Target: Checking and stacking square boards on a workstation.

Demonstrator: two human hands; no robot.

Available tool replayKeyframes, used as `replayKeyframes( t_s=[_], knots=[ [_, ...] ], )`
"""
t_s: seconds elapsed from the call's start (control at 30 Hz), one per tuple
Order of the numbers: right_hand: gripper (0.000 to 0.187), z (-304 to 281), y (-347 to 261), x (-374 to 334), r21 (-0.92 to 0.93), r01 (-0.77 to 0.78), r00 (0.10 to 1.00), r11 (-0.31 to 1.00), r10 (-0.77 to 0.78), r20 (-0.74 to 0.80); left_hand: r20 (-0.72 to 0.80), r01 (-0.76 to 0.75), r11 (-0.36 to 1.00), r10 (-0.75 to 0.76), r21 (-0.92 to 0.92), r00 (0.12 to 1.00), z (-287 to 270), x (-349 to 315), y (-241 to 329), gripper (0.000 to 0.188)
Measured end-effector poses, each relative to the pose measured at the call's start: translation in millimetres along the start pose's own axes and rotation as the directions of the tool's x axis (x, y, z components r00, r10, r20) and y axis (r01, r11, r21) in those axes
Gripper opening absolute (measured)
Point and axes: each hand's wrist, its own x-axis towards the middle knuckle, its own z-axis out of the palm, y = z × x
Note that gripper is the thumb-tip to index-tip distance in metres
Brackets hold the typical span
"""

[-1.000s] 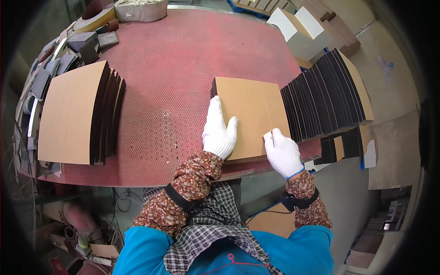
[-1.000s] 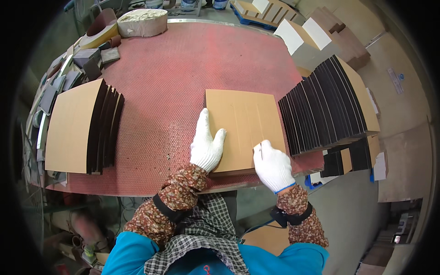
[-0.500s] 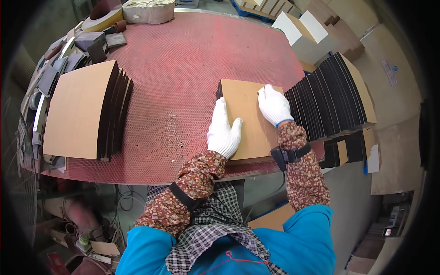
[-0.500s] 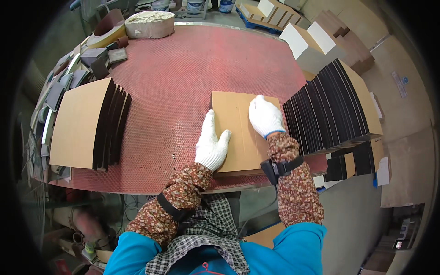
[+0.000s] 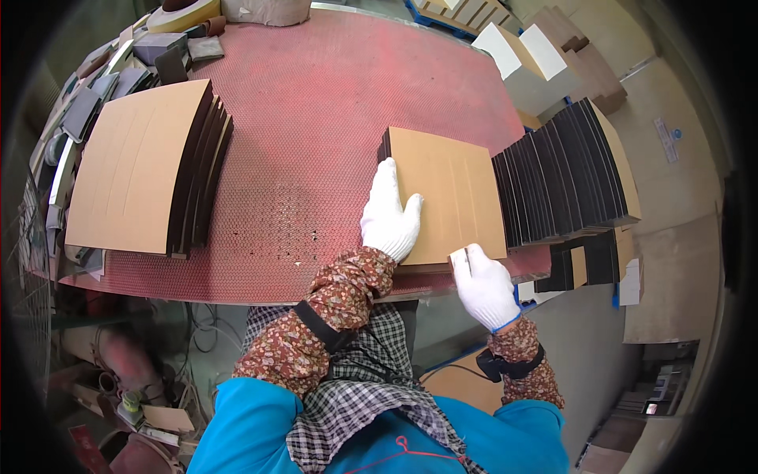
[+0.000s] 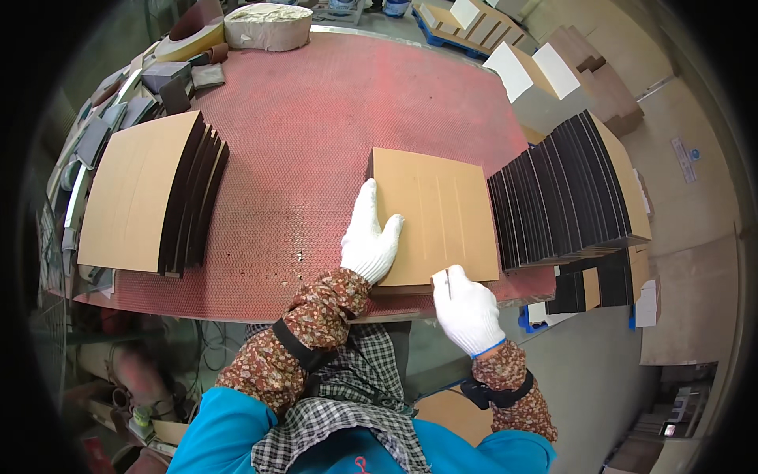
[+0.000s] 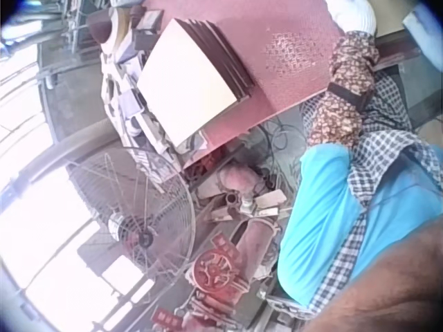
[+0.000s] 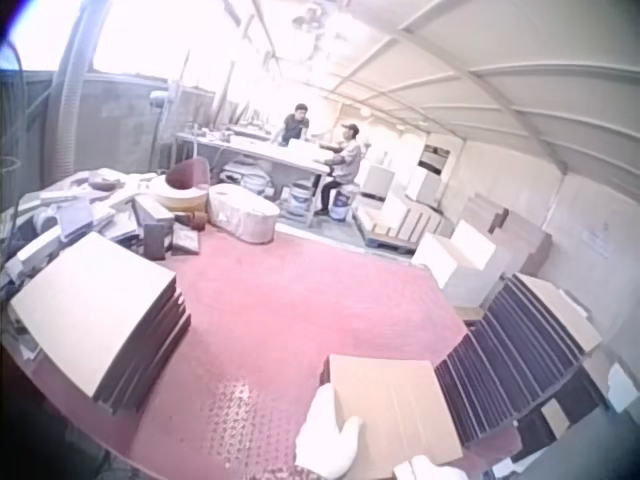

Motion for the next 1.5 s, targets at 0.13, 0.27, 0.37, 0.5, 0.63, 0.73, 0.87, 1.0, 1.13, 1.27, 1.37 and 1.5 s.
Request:
replayKeyframes(
  t_s=[0.13, 0.27, 0.37, 0.5, 0.63, 0.73, 0.87, 1.0, 1.13, 1.27, 1.37, 1.5],
  knots=[
    [0.023, 8, -4, 26, -0.235, 0.239, 0.963, 0.942, -0.261, -0.064, -0.002, 0.015, 0.999, -0.015, 0.036, 1.000, -2, 0, 0, 0.076],
    [0.026, 20, 4, 80, -0.126, 0.071, 0.992, 0.990, -0.083, -0.093, -0.015, 0.022, 1.000, -0.022, -0.002, 1.000, 0, -1, 1, 0.076],
    [0.028, 13, -1, 129, -0.070, -0.044, 0.993, 0.997, 0.036, -0.112, -0.007, 0.038, 0.999, -0.038, -0.016, 0.999, -1, -1, 2, 0.076],
    [0.031, 14, 10, 154, 0.008, -0.011, 0.983, 1.000, 0.012, -0.184, 0.004, 0.028, 0.999, -0.028, -0.017, 1.000, 0, -1, 0, 0.076],
    [0.030, 25, 25, 111, -0.067, 0.041, 0.990, 0.997, -0.050, -0.134, 0.010, 0.029, 1.000, -0.029, -0.001, 1.000, 1, 0, 5, 0.076],
    [0.023, -2, -15, 52, -0.095, -0.013, 1.000, 0.995, 0.012, -0.004, -0.009, 0.026, 0.999, -0.026, -0.033, 1.000, -4, 1, 0, 0.076],
    [0.015, -1, -13, 9, -0.287, 0.142, 0.989, 0.947, -0.145, 0.008, -0.014, 0.017, 1.000, -0.017, 0.012, 1.000, -2, 1, 1, 0.075],
    [0.014, -1, -15, 17, -0.310, 0.182, 0.978, 0.933, -0.205, -0.043, -0.019, 0.006, 1.000, -0.005, 0.023, 1.000, -1, 1, 0, 0.076],
    [0.020, 1, -18, 59, -0.056, -0.113, 0.993, 0.992, 0.111, -0.048, -0.024, 0.014, 1.000, -0.014, -0.003, 1.000, 0, 0, 1, 0.076],
    [0.027, 11, -10, 121, -0.070, -0.092, 0.986, 0.993, 0.081, -0.148, -0.038, 0.010, 0.999, -0.009, 0.041, 0.999, -1, -2, -2, 0.075],
    [0.030, 13, 6, 164, -0.029, -0.087, 0.979, 0.996, 0.080, -0.188, -0.023, 0.007, 0.999, -0.007, 0.033, 1.000, 1, -2, 1, 0.075],
    [0.031, 22, 15, 187, -0.002, -0.049, 0.973, 0.999, 0.048, -0.225, -0.026, -0.017, 0.999, 0.018, 0.043, 1.000, 1, -1, -1, 0.076]
  ],
)
